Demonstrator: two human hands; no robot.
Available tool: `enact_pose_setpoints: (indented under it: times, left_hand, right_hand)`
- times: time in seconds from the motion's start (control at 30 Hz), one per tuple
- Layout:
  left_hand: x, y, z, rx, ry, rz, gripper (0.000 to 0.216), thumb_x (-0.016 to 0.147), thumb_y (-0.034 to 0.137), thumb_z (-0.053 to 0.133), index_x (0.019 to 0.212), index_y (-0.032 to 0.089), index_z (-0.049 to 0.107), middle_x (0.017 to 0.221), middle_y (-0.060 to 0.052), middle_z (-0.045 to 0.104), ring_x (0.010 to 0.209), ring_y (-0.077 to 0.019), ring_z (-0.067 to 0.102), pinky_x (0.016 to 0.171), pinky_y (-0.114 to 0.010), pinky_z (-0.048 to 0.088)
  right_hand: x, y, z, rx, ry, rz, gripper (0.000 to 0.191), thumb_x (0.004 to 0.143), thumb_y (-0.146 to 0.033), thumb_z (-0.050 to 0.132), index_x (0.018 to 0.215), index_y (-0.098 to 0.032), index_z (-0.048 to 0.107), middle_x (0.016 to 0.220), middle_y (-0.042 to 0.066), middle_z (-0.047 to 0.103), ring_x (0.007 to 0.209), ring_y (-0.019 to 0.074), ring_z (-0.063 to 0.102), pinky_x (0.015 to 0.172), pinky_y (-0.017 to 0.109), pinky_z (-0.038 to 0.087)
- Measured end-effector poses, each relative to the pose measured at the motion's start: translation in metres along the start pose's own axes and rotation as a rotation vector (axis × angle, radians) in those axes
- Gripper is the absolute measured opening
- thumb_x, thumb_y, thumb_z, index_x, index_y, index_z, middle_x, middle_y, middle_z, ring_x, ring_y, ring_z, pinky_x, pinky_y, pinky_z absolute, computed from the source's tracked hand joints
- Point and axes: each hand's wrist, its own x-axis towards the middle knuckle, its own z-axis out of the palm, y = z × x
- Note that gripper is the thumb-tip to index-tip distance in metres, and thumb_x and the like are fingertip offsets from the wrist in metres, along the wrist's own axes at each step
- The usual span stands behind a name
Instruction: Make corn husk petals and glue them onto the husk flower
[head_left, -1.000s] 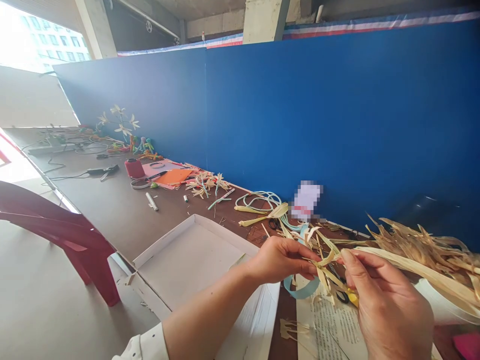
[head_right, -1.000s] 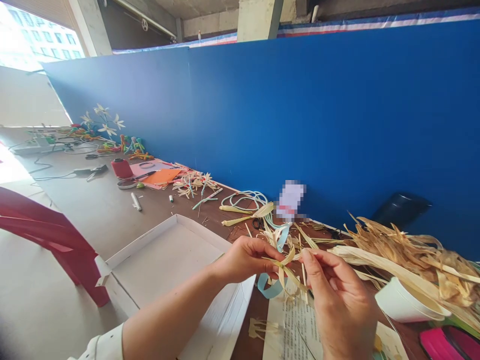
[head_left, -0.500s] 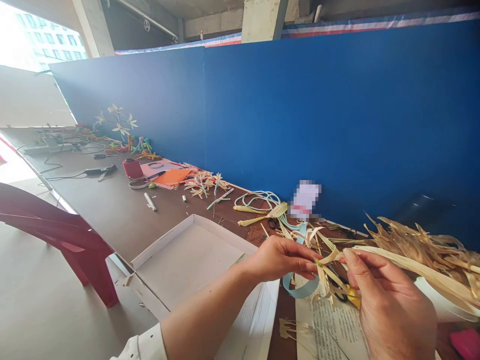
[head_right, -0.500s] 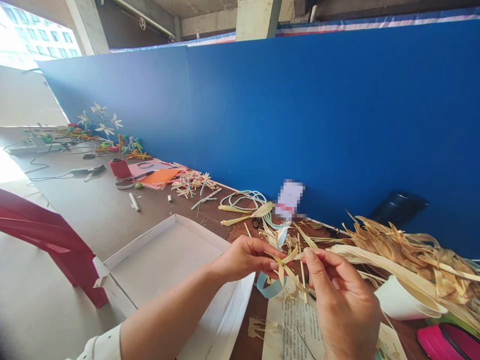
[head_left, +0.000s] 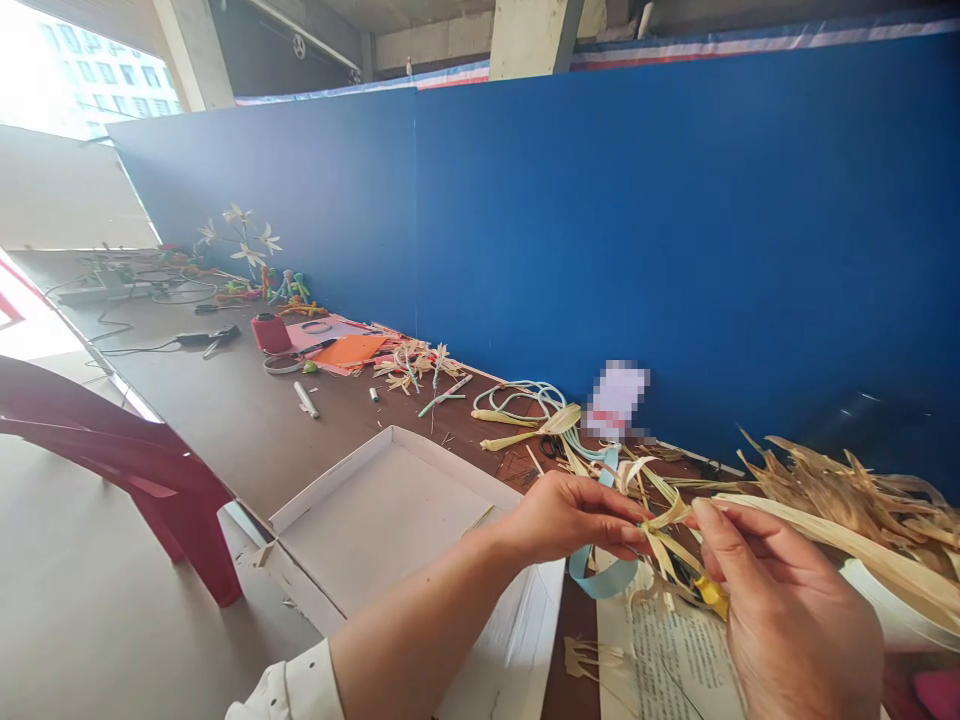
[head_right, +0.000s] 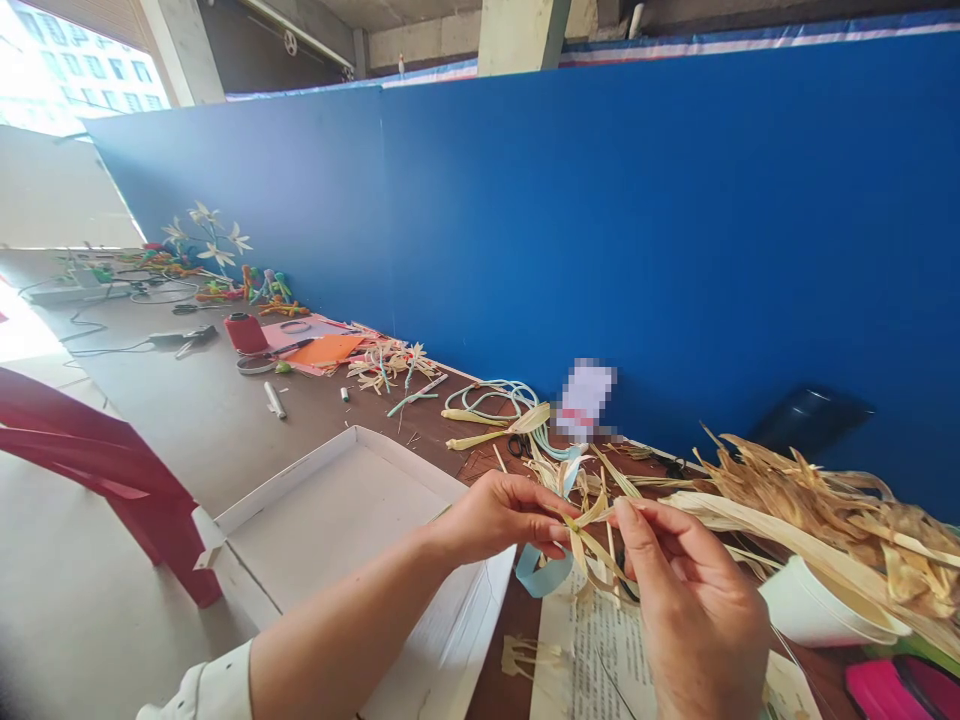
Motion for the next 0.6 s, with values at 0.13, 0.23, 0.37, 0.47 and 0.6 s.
enact_pose_setpoints:
  times: [0.13, 0.23, 0.37, 0.47, 0.6]
  left_hand:
    - [0.001, -0.001, -0.001, -0.006, -0.005, 0.001, 0.048, 0.052, 0.034, 0.083, 0.091, 0.009, 0.071, 0.076, -0.006, 0.069, 0.071, -0.0141, 0.066, 0.077, -0.031, 0.054]
    - [0.002, -0.003, -0.001, -0.017, -0.003, 0.004, 0.048, 0.052, 0.035, 0.083, 0.091, 0.009, 0.071, 0.077, -0.006, 0.069, 0.073, -0.0152, 0.066, 0.078, -0.032, 0.054]
    - [0.002, -0.002, 0.0, -0.013, 0.006, 0.027, 0.046, 0.052, 0.037, 0.083, 0.087, 0.008, 0.071, 0.075, -0.005, 0.068, 0.071, -0.0142, 0.065, 0.075, -0.03, 0.053]
    - [0.001, 0.001, 0.0, 0.003, 0.016, 0.057, 0.048, 0.053, 0.041, 0.082, 0.086, 0.008, 0.071, 0.071, -0.005, 0.067, 0.067, -0.0137, 0.064, 0.068, -0.028, 0.053]
    - [-0.001, 0.004, 0.0, 0.024, 0.05, 0.067, 0.05, 0.053, 0.043, 0.081, 0.087, 0.008, 0.07, 0.064, -0.003, 0.063, 0.057, -0.0129, 0.062, 0.052, -0.023, 0.048]
  right_hand:
    - [0.0, 0.0, 0.0, 0.012, 0.0, 0.0, 0.035, 0.064, -0.047, 0.076, 0.087, -0.022, 0.069, 0.06, -0.002, 0.059, 0.054, 0.013, 0.051, 0.051, 0.025, 0.041]
    - [0.0, 0.0, 0.0, 0.031, -0.009, -0.013, 0.034, 0.064, -0.046, 0.076, 0.087, -0.021, 0.069, 0.059, -0.002, 0.058, 0.055, 0.014, 0.051, 0.052, 0.026, 0.042]
    - [-0.001, -0.002, 0.0, 0.037, 0.003, -0.024, 0.035, 0.065, -0.045, 0.076, 0.088, -0.02, 0.069, 0.06, -0.001, 0.058, 0.055, 0.0143, 0.05, 0.052, 0.026, 0.041]
    - [-0.004, -0.007, 0.001, 0.05, 0.061, -0.011, 0.034, 0.067, -0.045, 0.075, 0.089, -0.019, 0.069, 0.061, -0.001, 0.057, 0.056, 0.014, 0.049, 0.051, 0.026, 0.038]
    - [-0.009, -0.016, 0.001, 0.143, 0.107, 0.026, 0.028, 0.069, -0.042, 0.074, 0.087, -0.022, 0.068, 0.065, -0.002, 0.056, 0.059, 0.0122, 0.049, 0.051, 0.025, 0.035]
